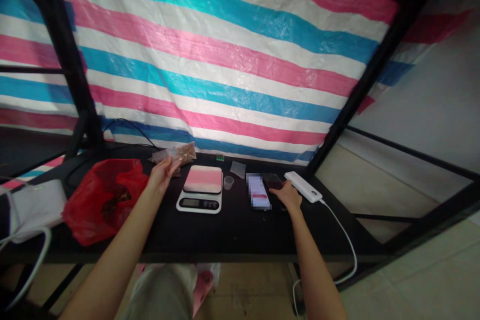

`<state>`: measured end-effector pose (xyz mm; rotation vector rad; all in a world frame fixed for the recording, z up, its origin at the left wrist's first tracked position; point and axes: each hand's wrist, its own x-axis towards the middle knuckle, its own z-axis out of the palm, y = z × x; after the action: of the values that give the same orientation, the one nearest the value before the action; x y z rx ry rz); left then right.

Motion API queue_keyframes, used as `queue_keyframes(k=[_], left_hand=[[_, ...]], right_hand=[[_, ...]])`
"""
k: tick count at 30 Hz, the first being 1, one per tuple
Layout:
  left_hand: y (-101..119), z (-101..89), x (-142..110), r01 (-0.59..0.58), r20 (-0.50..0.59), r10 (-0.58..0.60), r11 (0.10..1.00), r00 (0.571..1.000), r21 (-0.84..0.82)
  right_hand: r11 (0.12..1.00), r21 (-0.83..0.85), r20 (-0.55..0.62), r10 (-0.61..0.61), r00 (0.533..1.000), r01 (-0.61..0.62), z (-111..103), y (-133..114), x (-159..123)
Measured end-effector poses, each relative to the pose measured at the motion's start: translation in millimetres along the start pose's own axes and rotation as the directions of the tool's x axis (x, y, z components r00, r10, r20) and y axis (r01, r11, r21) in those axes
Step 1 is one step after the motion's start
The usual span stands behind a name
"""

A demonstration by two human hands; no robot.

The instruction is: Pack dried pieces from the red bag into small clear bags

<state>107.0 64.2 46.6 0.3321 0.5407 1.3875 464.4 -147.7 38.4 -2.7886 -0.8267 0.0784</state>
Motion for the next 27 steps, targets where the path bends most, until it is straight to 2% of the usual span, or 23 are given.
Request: queue_keyframes(k=[2,3,5,7,8,10,12,14,17,21,23,25,27], left_hand=[[1.1,1.1,-1.9,0.003,0.017,-0.004,0.999,1.0,0.041],[1.1,1.5,-2.8,0.0,0.032,-0.002,0.998,0.999,0.066],[0.0,2.5,-4.5,-0.032,0.101,0.022,0.994,0.995,0.103],[-1.7,3.9,-6.7,-0.123,0.21,0.093,0.983,0.973,0.138],[-2.6,5.0,-8.1,-0.197,0.269,0.148,0.966,0.952,0.169],[-4.0,7.5,-12.3,-0.384,0.365,0.277,0.886,0.889,0.262],[-5.1,10.2,-17.8,-0.531,0.434,0.362,0.758,0.825,0.379],[-6.5,12.6,-23.9,-0.592,0.488,0.368,0.661,0.791,0.461],[-10.1,14.4,-30.7,-0.619,0.554,0.329,0.613,0.765,0.49],[-16.1,12.5,-32.1,-0.685,0.607,0.347,0.522,0.715,0.509],[-17.3,10.8,-32.0,-0.727,0.649,0.336,0.397,0.683,0.56],[-16.5,9.9,-32.9,-0.761,0.704,0.292,0.227,0.648,0.607],[-14.7,10.1,-34.5,-0.784,0.749,0.245,0.091,0.615,0.614]], right_hand=[[0.999,-0.026,0.015,-0.02,1.0,0.02,-5.4,-3.4,-4.4],[0.998,-0.04,-0.013,-0.042,0.999,0.042,-8.4,-7.6,-9.1],[0.993,-0.033,-0.168,-0.12,0.978,0.116,-14.4,-23.3,-25.2],[0.965,0.073,-0.398,-0.203,0.895,0.251,-18.6,-50.7,-49.6],[0.921,0.16,-0.465,-0.248,0.85,0.356,-19.3,-68.6,-63.9],[0.747,0.36,-0.435,-0.395,0.809,0.559,-17.4,-110.1,-93.1],[0.533,0.544,-0.388,-0.525,0.757,0.648,-12.1,-153.3,-118.6],[0.383,0.657,-0.353,-0.604,0.715,0.649,-5.7,-190.9,-137.2],[0.292,0.731,-0.344,-0.622,0.703,0.616,2.2,-227.1,-150.1],[0.29,0.748,-0.366,-0.571,0.735,0.597,12.8,-240.4,-147.0],[0.278,0.762,-0.37,-0.553,0.746,0.584,18.2,-238.8,-142.7],[0.265,0.773,-0.372,-0.546,0.751,0.576,21.7,-235.4,-139.9],[0.281,0.76,-0.376,-0.544,0.75,0.586,22.1,-231.8,-139.4]])
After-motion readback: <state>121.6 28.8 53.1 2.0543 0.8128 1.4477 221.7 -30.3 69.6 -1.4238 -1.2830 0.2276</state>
